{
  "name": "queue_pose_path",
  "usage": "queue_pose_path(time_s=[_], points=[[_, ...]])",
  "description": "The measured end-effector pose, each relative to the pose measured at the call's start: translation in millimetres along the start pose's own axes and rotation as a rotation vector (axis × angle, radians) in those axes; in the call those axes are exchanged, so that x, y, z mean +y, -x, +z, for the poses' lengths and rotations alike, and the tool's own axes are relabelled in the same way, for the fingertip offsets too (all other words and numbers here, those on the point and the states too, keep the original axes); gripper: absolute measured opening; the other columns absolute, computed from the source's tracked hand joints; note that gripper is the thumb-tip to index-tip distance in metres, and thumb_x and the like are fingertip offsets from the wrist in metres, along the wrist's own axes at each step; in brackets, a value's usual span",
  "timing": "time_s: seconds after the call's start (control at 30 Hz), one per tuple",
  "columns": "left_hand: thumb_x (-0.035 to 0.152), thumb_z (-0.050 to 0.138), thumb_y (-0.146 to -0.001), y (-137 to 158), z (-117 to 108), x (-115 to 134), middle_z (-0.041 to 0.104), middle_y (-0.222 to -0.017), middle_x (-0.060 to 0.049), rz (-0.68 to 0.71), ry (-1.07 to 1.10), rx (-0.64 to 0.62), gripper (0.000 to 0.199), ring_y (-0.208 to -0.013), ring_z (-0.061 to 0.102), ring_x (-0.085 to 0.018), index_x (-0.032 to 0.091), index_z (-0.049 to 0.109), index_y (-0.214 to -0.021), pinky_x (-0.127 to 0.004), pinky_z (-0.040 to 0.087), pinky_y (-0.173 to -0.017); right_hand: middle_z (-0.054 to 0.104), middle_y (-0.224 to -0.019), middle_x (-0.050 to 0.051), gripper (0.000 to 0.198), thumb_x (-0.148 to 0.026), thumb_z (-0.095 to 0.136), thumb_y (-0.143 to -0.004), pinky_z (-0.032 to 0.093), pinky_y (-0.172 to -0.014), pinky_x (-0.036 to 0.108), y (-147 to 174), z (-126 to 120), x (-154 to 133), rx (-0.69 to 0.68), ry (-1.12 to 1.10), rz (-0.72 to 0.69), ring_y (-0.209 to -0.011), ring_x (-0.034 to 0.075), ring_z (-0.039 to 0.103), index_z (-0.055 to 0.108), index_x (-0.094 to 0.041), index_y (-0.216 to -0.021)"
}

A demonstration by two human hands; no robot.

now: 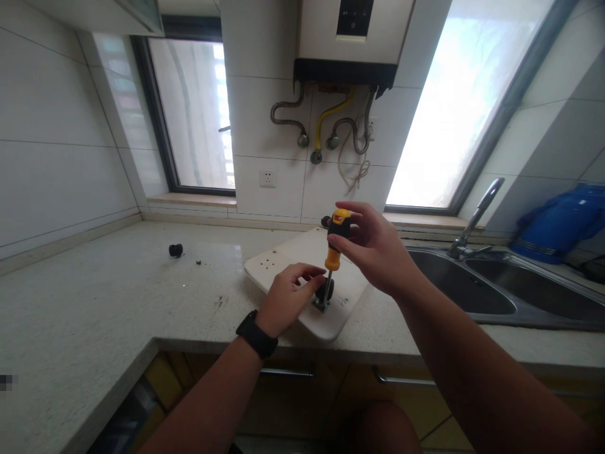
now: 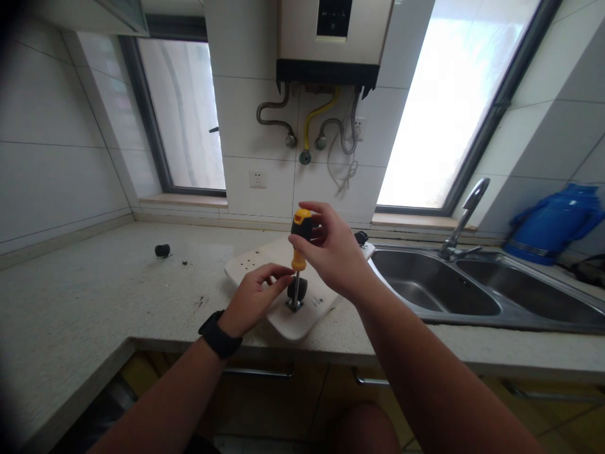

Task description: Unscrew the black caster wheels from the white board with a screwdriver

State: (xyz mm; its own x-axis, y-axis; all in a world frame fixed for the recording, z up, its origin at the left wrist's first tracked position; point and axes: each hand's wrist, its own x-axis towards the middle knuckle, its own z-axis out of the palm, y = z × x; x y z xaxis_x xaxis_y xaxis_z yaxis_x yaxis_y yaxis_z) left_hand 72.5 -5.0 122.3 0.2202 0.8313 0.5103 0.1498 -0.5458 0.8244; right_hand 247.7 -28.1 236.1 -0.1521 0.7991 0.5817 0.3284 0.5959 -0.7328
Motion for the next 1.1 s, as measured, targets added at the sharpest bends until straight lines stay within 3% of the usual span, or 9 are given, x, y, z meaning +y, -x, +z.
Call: queue_pose_path(time_s=[0.13, 0.23, 0.37, 0.47, 0.63, 0.87, 1.1], points=[[0.032, 0.071, -0.095, -0.3, 1.2, 0.3, 0.078, -0.109, -0.005, 0.047, -0.053, -0.110, 0.016, -0.107, 0.069, -0.025, 0.027, 0.080, -0.108, -0.039, 0.051, -0.094, 0.072, -0.123, 0.010, 0.054, -0.028, 0.074, -0.086, 0.060, -0.100, 0.052, 0.7, 0.1, 0.3, -0.040, -0.041, -0.026, -0.109, 0.027, 0.072, 0.055, -0.027, -0.137], [0.031, 0.071, -0.095, -1.4, 2.5, -2.1, 0.078, -0.107, -0.004, 0.059, -0.086, -0.120, 0.013, -0.110, 0.068, -0.026, 0.028, 0.082, -0.102, -0.041, 0.049, -0.102, 0.070, -0.130, 0.012, 0.054, -0.023, 0.071, -0.085, 0.058, -0.103, 0.053, 1.2, 0.8, -2.7, -0.048, -0.086, -0.014, -0.113, 0.027, 0.071, 0.054, -0.025, -0.136], [0.036, 0.076, -0.092, -2.0, 5.1, -4.6, 0.076, -0.108, -0.007, -0.018, -0.074, -0.066, 0.015, -0.106, 0.069, -0.026, 0.028, 0.083, -0.102, -0.042, 0.053, -0.096, 0.066, -0.134, 0.012, 0.054, -0.019, 0.067, -0.084, 0.057, -0.105, 0.054, 2.2, 0.3, -8.1, -0.057, -0.067, 0.021, -0.117, 0.028, 0.069, 0.054, -0.025, -0.135], [0.036, 0.078, -0.090, -2.1, 7.9, -4.9, 0.076, -0.108, -0.008, -0.063, -0.032, -0.048, 0.015, -0.102, 0.070, -0.026, 0.026, 0.083, -0.099, -0.041, 0.056, -0.091, 0.062, -0.138, 0.011, 0.054, -0.026, 0.066, -0.088, 0.058, -0.100, 0.054, 3.3, -1.3, -9.8, -0.083, 0.012, 0.032, -0.114, 0.029, 0.068, 0.052, -0.029, -0.140], [0.032, 0.084, -0.083, -2.8, 10.7, -1.7, 0.076, -0.102, -0.008, -0.085, -0.018, -0.003, 0.011, -0.098, 0.069, -0.026, 0.024, 0.082, -0.090, -0.041, 0.055, -0.088, 0.062, -0.114, 0.006, 0.057, -0.046, 0.072, -0.091, 0.059, -0.090, 0.051, 4.3, -2.8, -8.7, -0.085, 0.177, 0.060, -0.101, 0.027, 0.068, 0.052, -0.034, -0.143], [0.034, 0.086, -0.081, -2.3, 9.6, 4.6, 0.079, -0.099, -0.007, -0.099, 0.015, -0.002, 0.014, -0.095, 0.069, -0.024, 0.024, 0.081, -0.089, -0.039, 0.052, -0.088, 0.058, -0.095, 0.001, 0.048, -0.044, 0.072, -0.091, 0.057, -0.077, 0.042, 5.3, -3.2, -9.8, -0.046, 0.167, 0.011, -0.082, 0.020, 0.063, 0.056, -0.027, -0.133], [0.034, 0.084, -0.083, 1.5, 5.5, 11.0, 0.080, -0.100, -0.004, -0.057, 0.012, 0.002, 0.012, -0.096, 0.068, -0.024, 0.026, 0.081, -0.092, -0.039, 0.047, -0.089, 0.058, -0.088, -0.001, 0.038, -0.039, 0.078, -0.087, 0.055, -0.068, 0.033, 10.2, -8.9, -9.9, 0.079, 0.080, -0.096, -0.079, 0.017, 0.060, 0.063, -0.023, -0.119]])
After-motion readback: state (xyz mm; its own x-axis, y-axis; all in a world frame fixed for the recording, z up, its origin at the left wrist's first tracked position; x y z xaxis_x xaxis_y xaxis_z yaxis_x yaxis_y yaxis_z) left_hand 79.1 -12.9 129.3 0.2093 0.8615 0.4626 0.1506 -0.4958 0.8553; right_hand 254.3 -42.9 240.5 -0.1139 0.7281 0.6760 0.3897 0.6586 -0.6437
